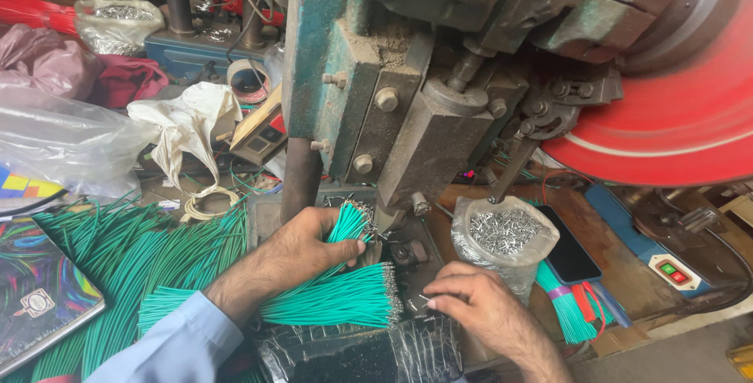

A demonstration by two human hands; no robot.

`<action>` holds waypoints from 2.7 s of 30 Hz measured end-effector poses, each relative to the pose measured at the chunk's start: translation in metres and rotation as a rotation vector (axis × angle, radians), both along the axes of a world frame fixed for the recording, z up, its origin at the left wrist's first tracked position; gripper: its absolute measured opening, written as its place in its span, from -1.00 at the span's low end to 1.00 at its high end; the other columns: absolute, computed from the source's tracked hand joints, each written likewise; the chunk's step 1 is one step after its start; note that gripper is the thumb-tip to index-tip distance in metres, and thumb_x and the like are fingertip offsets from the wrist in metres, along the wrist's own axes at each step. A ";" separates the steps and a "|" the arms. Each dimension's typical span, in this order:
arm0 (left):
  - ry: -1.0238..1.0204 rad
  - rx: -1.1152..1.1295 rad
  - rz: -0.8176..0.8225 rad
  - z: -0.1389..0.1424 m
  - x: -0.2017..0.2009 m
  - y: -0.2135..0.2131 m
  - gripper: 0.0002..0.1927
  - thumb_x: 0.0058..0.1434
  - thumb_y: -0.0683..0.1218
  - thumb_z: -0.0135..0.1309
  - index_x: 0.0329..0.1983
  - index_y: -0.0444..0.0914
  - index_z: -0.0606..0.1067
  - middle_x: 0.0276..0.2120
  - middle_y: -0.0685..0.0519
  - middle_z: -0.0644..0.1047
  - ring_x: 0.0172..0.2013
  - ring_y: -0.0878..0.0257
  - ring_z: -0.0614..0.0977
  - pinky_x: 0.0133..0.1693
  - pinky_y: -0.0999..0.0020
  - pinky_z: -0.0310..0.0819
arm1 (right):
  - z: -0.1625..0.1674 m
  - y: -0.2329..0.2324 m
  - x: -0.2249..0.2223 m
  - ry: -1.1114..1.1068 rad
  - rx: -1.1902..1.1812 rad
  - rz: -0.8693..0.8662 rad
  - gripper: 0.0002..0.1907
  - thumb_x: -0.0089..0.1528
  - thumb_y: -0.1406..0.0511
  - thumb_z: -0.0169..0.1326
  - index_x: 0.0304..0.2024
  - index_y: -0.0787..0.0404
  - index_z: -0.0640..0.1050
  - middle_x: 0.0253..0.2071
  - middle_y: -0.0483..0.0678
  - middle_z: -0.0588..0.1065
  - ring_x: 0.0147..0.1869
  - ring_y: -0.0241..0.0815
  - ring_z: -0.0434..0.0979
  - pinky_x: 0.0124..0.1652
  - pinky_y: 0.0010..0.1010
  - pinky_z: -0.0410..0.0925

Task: The person holds a bundle of green insulated wires and, one wire at a time, places a metal terminal connector onto the stripped wire end and positions it under a power press, which stamps the terminal onto the wire. The person repeats this cycle continuously, occasionally reaching into a bag of terminals and setting finished wires aside.

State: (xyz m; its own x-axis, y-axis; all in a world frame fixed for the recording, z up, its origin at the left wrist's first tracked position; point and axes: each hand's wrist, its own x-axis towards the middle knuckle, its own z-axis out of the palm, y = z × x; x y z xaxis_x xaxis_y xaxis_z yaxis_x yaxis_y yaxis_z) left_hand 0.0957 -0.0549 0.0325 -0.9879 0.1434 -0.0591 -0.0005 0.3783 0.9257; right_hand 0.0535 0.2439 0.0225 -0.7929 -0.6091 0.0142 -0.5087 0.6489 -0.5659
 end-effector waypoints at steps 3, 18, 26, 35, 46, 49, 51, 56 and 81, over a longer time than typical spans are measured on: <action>0.020 0.044 0.001 -0.001 -0.001 0.001 -0.81 0.22 -0.02 0.18 -0.26 -0.24 0.61 -0.47 0.13 0.64 -0.39 0.38 0.62 -0.28 0.36 0.55 | -0.006 -0.005 0.002 0.102 -0.014 0.039 -0.85 0.17 0.29 0.20 -0.27 0.21 0.69 -0.30 -0.10 0.62 -0.21 -0.27 0.67 -0.21 -0.43 0.49; 0.052 0.065 0.010 -0.004 0.000 0.000 -0.77 0.23 -0.02 0.17 -0.26 -0.30 0.60 -0.47 0.09 0.62 -0.41 0.36 0.61 -0.31 0.38 0.53 | -0.046 -0.035 -0.033 -0.158 -0.692 -0.110 -0.87 0.32 0.48 -0.02 -0.11 0.40 0.52 -0.28 0.09 0.63 -0.20 -0.19 0.66 -0.16 -0.37 0.56; 0.130 0.173 -0.047 -0.007 0.003 -0.002 -0.78 0.24 -0.05 0.11 -0.20 -0.29 0.60 -0.46 0.10 0.61 -0.42 0.38 0.59 -0.36 0.40 0.51 | -0.060 -0.073 -0.037 -0.245 -0.952 0.015 -0.88 0.29 0.50 0.03 -0.13 0.41 0.53 -0.21 0.09 0.66 -0.13 -0.19 0.67 -0.06 -0.36 0.54; 0.199 0.186 -0.092 -0.015 0.001 -0.006 -0.78 0.25 -0.05 0.14 -0.22 -0.33 0.58 -0.44 0.11 0.60 -0.42 0.38 0.60 -0.36 0.42 0.52 | -0.072 -0.073 -0.046 -0.242 -0.864 -0.056 -0.83 0.24 0.48 0.13 -0.13 0.42 0.65 -0.21 0.03 0.68 -0.15 -0.30 0.63 -0.09 -0.48 0.48; 0.212 0.154 -0.089 -0.024 0.003 -0.011 -0.79 0.23 -0.06 0.12 -0.25 -0.33 0.57 -0.46 0.08 0.59 -0.44 0.35 0.60 -0.37 0.40 0.52 | -0.078 -0.072 -0.050 -0.252 -0.794 -0.174 -0.83 0.24 0.48 0.18 -0.14 0.47 0.68 -0.26 0.10 0.67 -0.22 -0.24 0.61 -0.17 -0.42 0.46; 0.230 0.149 -0.098 -0.023 0.001 -0.012 -0.80 0.23 -0.07 0.12 -0.24 -0.32 0.57 -0.46 0.08 0.59 -0.44 0.35 0.60 -0.37 0.39 0.53 | -0.076 -0.075 -0.048 -0.297 -0.875 -0.123 -0.78 0.22 0.48 0.14 -0.09 0.44 0.66 -0.22 0.09 0.68 -0.19 -0.25 0.63 -0.14 -0.44 0.47; 0.245 0.149 -0.100 -0.021 0.002 -0.013 -0.79 0.23 -0.06 0.12 -0.24 -0.33 0.56 -0.45 0.08 0.59 -0.43 0.35 0.61 -0.36 0.38 0.53 | -0.075 -0.076 -0.047 -0.301 -0.931 -0.075 -0.78 0.23 0.48 0.14 -0.09 0.46 0.64 -0.18 0.11 0.67 -0.16 -0.26 0.64 -0.10 -0.46 0.48; 0.316 0.131 -0.145 -0.018 0.013 -0.015 -0.74 0.20 -0.04 0.21 -0.19 -0.32 0.55 -0.38 0.07 0.61 -0.33 0.37 0.61 -0.26 0.40 0.51 | -0.087 -0.051 -0.052 -0.234 -0.859 0.013 -0.76 0.22 0.48 0.13 -0.06 0.47 0.62 -0.15 0.16 0.67 -0.09 -0.17 0.69 -0.05 -0.44 0.51; 0.243 0.147 -0.091 -0.014 0.009 -0.015 -0.76 0.25 -0.03 0.15 -0.20 -0.32 0.57 -0.46 0.11 0.59 -0.42 0.38 0.58 -0.35 0.40 0.51 | -0.072 -0.039 -0.058 -0.212 -0.853 -0.078 -0.83 0.27 0.46 0.04 -0.10 0.42 0.54 -0.23 0.16 0.67 -0.17 -0.05 0.70 -0.10 -0.27 0.57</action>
State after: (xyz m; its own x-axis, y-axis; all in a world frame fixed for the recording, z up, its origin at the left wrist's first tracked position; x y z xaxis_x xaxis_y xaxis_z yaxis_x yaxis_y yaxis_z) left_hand 0.1052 -0.0695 0.0184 -0.9533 0.2214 0.2052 0.2552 0.2283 0.9395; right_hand -0.0044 0.2049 -0.0491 -0.8692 -0.4020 0.2878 -0.3104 -0.0095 -0.9506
